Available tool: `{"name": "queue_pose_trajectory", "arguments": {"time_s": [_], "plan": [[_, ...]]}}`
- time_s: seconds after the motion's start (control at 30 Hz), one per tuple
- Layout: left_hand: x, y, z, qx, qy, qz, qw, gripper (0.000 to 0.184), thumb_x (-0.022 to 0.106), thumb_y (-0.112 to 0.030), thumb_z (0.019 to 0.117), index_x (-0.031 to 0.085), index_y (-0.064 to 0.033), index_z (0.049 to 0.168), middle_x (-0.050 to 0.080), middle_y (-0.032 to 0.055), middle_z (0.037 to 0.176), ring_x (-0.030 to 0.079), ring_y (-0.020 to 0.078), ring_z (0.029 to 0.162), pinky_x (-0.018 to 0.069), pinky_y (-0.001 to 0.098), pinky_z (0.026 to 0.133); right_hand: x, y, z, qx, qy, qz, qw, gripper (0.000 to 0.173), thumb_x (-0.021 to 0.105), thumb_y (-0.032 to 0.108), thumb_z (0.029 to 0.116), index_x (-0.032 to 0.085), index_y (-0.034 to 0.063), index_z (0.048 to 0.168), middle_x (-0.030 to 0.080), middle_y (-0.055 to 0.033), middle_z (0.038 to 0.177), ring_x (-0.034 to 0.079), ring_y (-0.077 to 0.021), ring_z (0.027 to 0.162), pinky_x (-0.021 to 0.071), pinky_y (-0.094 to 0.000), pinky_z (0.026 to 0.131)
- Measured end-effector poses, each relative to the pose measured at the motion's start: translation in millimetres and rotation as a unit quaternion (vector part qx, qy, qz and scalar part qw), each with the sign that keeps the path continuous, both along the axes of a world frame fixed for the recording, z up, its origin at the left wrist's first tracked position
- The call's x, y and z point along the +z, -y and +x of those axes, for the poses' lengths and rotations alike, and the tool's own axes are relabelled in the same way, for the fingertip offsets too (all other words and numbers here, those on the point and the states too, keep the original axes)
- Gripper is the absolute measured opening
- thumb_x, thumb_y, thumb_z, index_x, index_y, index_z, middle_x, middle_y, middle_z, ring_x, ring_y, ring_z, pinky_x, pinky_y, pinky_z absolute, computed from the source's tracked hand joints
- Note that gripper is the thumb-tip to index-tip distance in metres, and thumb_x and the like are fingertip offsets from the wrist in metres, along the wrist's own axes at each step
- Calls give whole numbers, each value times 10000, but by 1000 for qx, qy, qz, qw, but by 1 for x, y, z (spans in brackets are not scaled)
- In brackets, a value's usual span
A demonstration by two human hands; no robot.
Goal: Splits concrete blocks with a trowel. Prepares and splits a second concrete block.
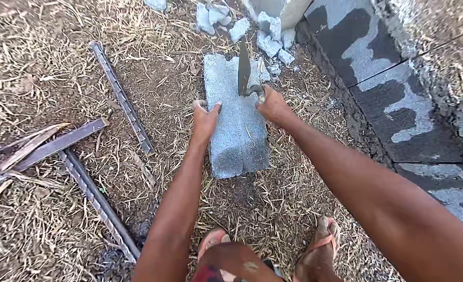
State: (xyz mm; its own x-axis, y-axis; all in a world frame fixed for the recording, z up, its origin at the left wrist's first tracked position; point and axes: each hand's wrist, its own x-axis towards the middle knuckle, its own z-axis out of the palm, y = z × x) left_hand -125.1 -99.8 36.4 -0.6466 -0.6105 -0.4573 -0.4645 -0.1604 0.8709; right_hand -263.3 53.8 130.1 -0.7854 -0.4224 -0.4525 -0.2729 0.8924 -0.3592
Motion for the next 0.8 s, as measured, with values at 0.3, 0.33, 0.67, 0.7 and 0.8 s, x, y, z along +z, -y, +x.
{"name": "queue_pose_trajectory", "arguments": {"time_s": [0.3,0.33,0.67,0.7,0.8], "plan": [[-10,0,-3,-6,-19,109,994,631,699,-424,968,467,-64,1431,678,142,1212,709,223,1036,615,448,888,-8,-19,35,11,-10,-16,1000,514,621,138,977,452,29,1450,687,-276,1044,698,-462,930,555,-657,782],[-7,1,-2,-12,-19,113,993,604,691,-428,973,499,-67,1417,692,134,1198,716,218,1030,618,448,891,-5,-42,65,21,-1,-16,1000,514,611,142,986,438,20,1455,683,-273,974,696,-463,867,560,-658,728],[-5,2,1,-36,-30,158,986,473,623,-419,1020,581,-85,1353,731,107,1113,738,205,956,632,424,844,-12,9,-6,26,-36,24,999,496,623,128,958,491,24,1424,680,-282,1119,679,-473,1039,522,-679,865],[-6,2,1,-37,-31,158,986,468,623,-414,1022,580,-85,1352,733,106,1113,740,206,954,637,425,837,-13,9,3,16,-34,6,999,506,623,117,956,474,26,1431,681,-277,1119,685,-467,1032,534,-668,858],[-6,3,2,-39,-21,148,988,491,623,-441,1015,585,-78,1345,731,107,1117,733,209,972,627,439,859,-7,-44,76,2,-17,-11,1000,506,628,131,977,454,22,1439,681,-287,964,695,-484,863,555,-672,711]]}}
